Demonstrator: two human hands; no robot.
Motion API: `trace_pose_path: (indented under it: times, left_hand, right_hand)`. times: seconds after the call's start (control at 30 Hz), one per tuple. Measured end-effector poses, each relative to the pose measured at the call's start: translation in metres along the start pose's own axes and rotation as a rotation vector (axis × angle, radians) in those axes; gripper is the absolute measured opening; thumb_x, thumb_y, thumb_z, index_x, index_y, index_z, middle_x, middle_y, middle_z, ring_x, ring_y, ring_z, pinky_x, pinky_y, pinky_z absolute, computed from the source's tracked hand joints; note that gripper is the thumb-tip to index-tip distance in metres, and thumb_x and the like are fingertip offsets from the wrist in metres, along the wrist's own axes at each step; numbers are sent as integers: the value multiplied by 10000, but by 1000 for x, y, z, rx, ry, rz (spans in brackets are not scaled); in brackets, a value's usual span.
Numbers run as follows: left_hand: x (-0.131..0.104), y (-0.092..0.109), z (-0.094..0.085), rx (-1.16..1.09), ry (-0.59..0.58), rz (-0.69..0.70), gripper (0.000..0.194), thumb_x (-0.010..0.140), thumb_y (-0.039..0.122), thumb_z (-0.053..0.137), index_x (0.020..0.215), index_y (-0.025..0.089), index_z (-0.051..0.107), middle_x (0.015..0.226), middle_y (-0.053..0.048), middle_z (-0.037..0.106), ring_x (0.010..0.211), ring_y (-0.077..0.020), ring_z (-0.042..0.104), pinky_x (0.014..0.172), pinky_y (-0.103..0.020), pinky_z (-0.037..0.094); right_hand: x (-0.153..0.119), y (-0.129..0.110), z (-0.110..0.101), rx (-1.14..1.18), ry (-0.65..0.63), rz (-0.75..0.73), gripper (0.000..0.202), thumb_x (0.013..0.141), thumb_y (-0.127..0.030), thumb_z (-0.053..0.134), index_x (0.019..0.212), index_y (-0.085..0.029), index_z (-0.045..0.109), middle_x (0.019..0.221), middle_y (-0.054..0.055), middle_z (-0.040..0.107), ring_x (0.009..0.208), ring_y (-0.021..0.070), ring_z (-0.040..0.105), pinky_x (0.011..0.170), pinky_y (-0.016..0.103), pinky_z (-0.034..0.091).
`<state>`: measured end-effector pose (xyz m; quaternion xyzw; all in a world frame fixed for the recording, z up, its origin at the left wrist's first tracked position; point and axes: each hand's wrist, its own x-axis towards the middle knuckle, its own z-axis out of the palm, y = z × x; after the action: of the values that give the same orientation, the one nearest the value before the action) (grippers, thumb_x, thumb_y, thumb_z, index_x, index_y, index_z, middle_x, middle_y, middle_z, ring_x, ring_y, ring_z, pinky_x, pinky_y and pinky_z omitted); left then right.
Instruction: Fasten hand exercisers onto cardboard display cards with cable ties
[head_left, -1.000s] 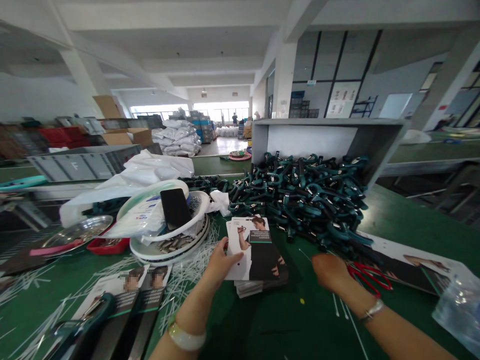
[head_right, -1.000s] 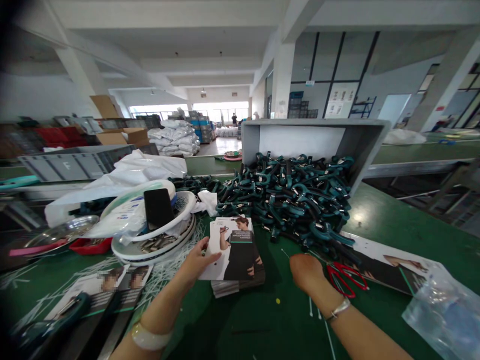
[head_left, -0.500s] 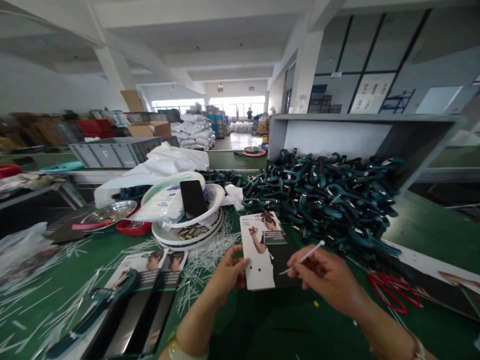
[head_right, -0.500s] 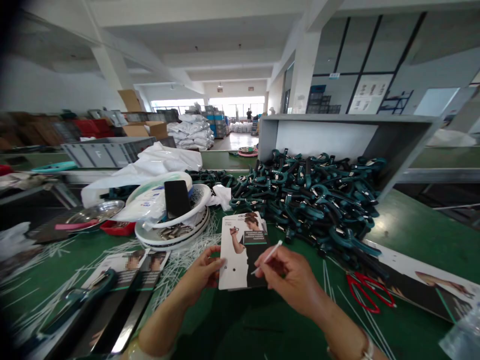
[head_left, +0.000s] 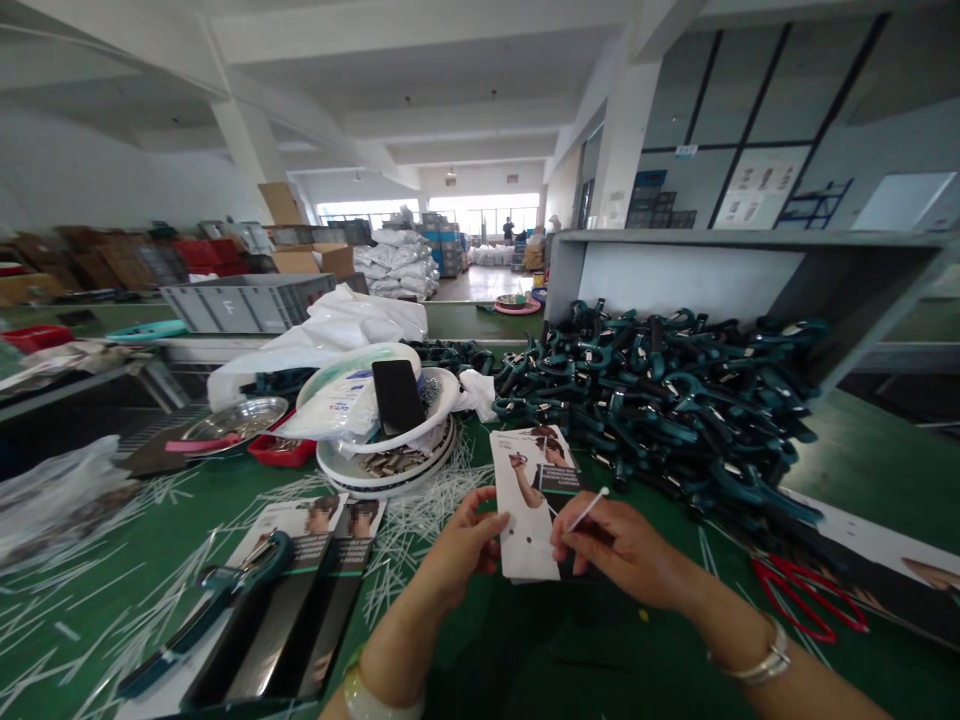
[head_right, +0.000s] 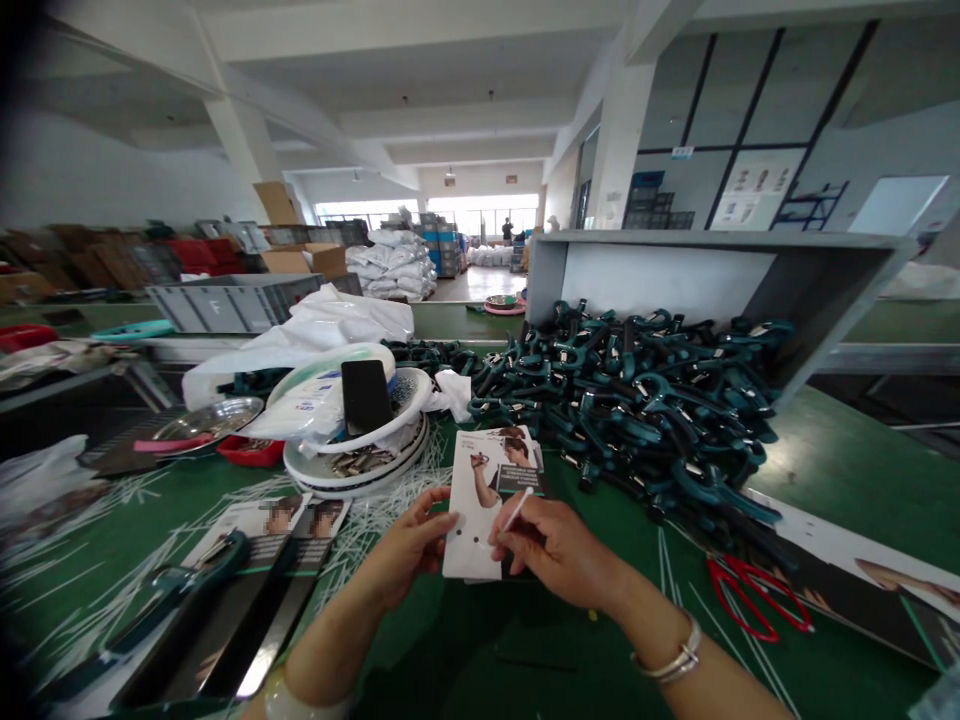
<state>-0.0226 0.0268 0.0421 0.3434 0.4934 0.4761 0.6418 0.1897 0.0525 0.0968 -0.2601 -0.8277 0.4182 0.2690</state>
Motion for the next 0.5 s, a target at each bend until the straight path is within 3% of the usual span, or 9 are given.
trace_pose_path:
  times: [0.2,0.33,0.4,0.5]
  left_hand:
    - [0,0,0,-124,-53,-35,489,689,346,701,1108,208,490,723,11,627,472,-71,534,405,-156,315]
    - [-2,-1,8,-326,-131,-182,350,764,391,615,1003,136,603,736,-38,641,493,-65,545,386,-133,340]
    - [-3,-1,14,-368,-133,-236,260,768,316,605,927,114,641,709,-36,631,465,-41,514,389,-116,353]
    - [-3,-1,23,-330,-54,-197,151,687,171,672,829,127,647,599,14,578,392,-9,408,358,-107,300]
  right_hand:
    - [7,2,0,-15,-24,-30,261,935,-376,406,891,-174,564,830,34,608,618,92,606,585,218,516]
    - [7,7,3,-99,32,-101,231,940,-332,395,886,-178,559,872,42,616,683,98,600,628,221,503]
    - [5,10,3,-166,48,-141,194,934,-297,414,874,-183,558,885,45,636,760,112,605,682,231,495]
    - [5,14,3,-253,64,-202,144,923,-260,432,891,-193,556,931,57,659,855,130,609,752,254,486]
